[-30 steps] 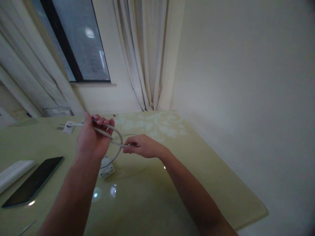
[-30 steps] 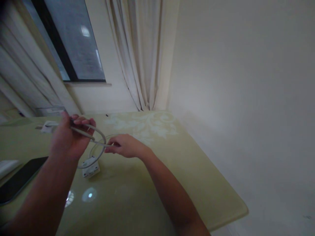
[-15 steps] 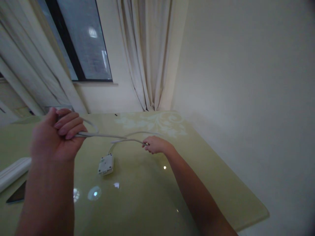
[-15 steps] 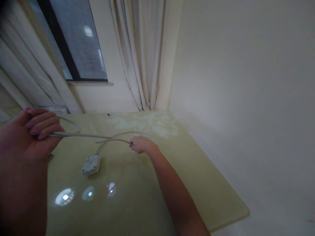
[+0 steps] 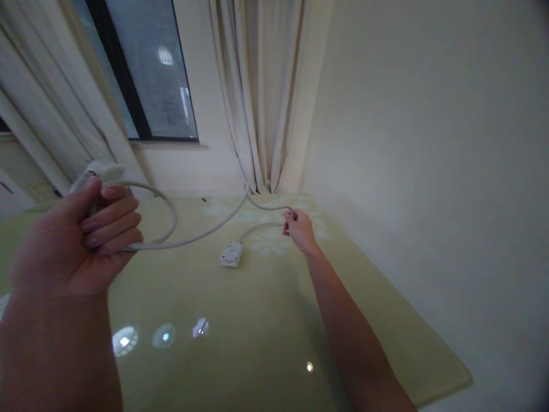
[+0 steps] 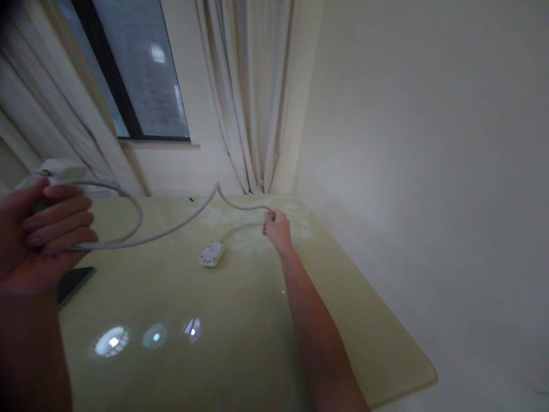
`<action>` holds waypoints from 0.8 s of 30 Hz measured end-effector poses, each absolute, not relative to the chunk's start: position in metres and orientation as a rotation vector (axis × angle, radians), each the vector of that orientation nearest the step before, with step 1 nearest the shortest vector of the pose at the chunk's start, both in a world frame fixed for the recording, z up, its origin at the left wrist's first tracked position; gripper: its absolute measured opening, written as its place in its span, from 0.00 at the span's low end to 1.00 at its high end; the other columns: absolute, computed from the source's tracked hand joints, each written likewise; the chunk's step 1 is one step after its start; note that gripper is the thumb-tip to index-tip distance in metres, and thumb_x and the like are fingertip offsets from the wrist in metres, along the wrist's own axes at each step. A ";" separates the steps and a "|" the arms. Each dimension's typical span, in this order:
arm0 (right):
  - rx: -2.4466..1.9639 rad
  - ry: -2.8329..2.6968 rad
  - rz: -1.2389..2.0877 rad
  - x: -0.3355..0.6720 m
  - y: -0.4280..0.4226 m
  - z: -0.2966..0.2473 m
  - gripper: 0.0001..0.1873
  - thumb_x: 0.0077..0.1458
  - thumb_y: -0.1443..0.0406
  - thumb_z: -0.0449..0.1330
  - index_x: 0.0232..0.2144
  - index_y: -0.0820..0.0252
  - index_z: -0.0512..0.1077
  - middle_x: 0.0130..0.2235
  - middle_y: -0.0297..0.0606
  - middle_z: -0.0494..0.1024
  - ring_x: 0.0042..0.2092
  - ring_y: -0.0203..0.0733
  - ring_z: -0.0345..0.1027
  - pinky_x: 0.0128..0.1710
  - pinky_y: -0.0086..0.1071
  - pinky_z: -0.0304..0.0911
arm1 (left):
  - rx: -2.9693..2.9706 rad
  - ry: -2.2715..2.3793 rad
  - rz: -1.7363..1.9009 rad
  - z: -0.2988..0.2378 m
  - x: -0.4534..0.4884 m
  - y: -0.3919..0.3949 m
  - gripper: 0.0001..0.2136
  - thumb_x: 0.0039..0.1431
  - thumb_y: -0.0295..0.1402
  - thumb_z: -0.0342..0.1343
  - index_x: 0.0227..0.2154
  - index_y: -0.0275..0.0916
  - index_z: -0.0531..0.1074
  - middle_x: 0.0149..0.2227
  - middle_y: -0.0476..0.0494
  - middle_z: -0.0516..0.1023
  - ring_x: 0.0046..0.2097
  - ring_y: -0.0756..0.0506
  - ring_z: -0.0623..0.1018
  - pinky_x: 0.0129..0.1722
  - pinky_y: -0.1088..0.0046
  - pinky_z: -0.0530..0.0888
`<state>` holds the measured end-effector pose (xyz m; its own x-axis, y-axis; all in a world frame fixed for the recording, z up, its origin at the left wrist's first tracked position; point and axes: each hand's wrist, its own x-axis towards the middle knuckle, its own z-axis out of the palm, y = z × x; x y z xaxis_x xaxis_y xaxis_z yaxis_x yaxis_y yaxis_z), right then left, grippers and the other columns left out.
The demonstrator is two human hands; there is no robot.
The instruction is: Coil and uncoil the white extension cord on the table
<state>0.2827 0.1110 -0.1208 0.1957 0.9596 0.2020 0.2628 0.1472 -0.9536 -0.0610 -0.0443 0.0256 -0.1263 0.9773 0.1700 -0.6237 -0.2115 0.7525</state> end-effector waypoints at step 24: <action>-1.105 -1.377 -0.093 0.269 0.066 -0.061 0.18 0.70 0.64 0.56 0.53 0.58 0.82 0.39 0.40 0.77 0.36 0.38 0.73 0.38 0.33 0.73 | 1.378 0.942 0.963 -0.001 0.002 -0.036 0.23 0.66 0.53 0.58 0.29 0.36 0.74 0.21 0.42 0.78 0.17 0.58 0.55 0.15 0.85 0.49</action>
<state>0.2691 0.0665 -0.0613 0.2711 0.5310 0.8028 0.6336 0.5294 -0.5641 0.0024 -0.0360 -0.0010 0.3409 0.9398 0.0240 0.0035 -0.0268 0.9996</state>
